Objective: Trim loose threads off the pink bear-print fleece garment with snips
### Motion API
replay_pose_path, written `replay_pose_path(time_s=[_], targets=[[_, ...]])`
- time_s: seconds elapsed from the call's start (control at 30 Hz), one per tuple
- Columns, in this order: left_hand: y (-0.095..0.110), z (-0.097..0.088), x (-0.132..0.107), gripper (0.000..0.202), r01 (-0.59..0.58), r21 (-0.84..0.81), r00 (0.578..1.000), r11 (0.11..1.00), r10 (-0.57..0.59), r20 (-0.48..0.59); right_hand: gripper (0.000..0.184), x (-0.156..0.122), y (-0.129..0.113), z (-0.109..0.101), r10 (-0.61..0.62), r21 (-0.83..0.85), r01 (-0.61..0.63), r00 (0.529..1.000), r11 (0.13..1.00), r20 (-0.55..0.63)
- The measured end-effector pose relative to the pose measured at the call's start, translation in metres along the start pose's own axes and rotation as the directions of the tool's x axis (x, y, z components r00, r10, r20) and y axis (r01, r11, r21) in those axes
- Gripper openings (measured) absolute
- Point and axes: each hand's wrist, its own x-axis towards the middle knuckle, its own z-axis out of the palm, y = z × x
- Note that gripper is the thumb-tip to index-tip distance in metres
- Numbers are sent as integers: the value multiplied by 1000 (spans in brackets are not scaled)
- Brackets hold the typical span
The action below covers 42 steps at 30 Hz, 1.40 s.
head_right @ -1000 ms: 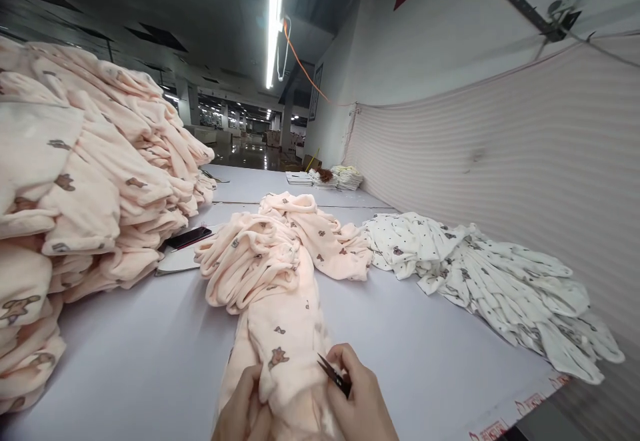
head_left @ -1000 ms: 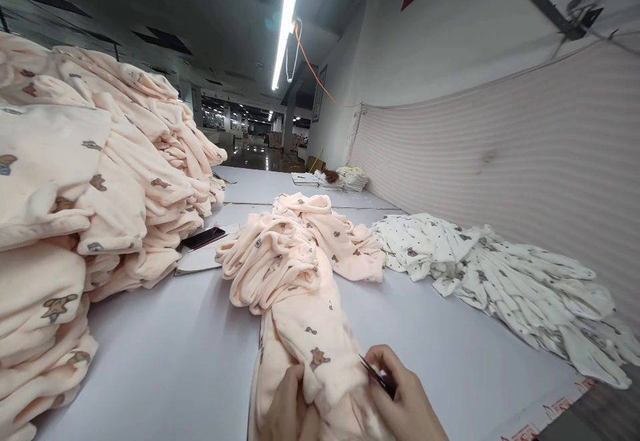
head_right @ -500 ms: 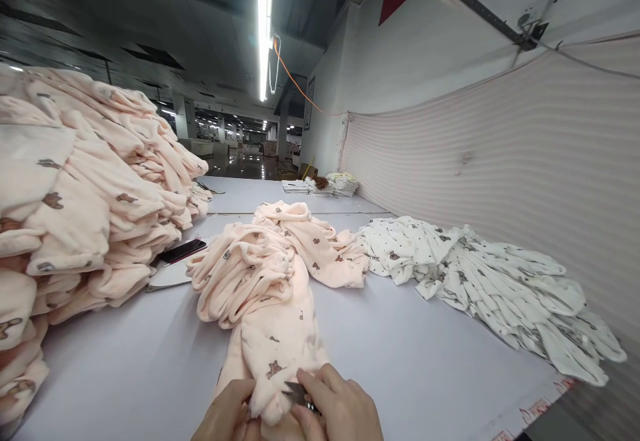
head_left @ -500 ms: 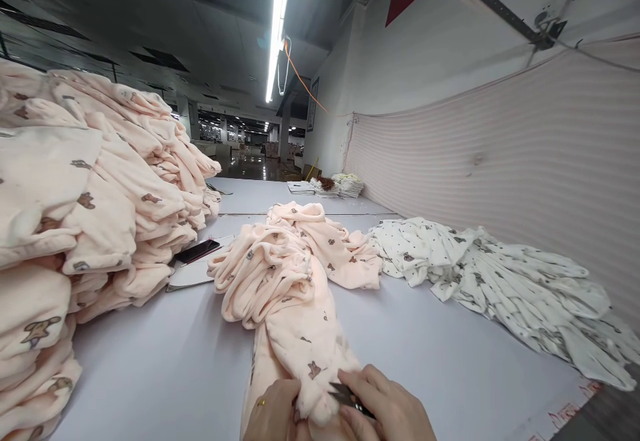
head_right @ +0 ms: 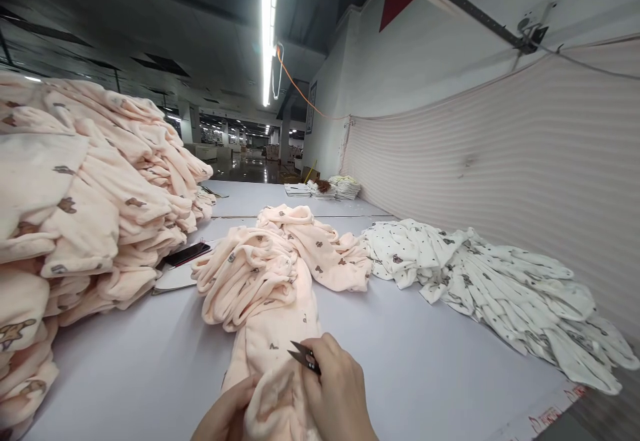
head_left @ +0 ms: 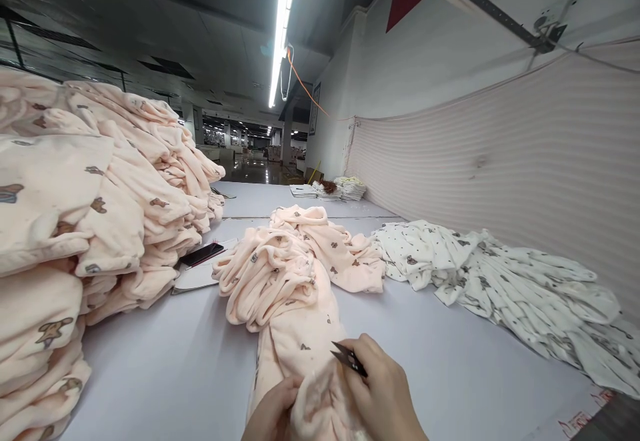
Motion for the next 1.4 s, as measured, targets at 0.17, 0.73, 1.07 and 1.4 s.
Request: replay_pose_path(time_s=[0.17, 0.73, 1.07, 1.4], targets=[[2, -4, 7, 36, -87, 145, 996, 986, 86, 17, 19, 17, -13, 8, 93, 5, -93, 995, 996, 26], [19, 5, -8, 30, 20, -29, 980, 999, -14, 199, 23, 1, -21, -27, 82, 157, -128, 959, 979, 270], [27, 3, -12, 36, -2, 132, 964, 991, -33, 262, 22, -1, -23, -30, 39, 132, -73, 968, 988, 246], [29, 16, -25, 41, -23, -55, 978, 998, 34, 208, 20, -26, -25, -26, -82, -15, 87, 976, 996, 201]])
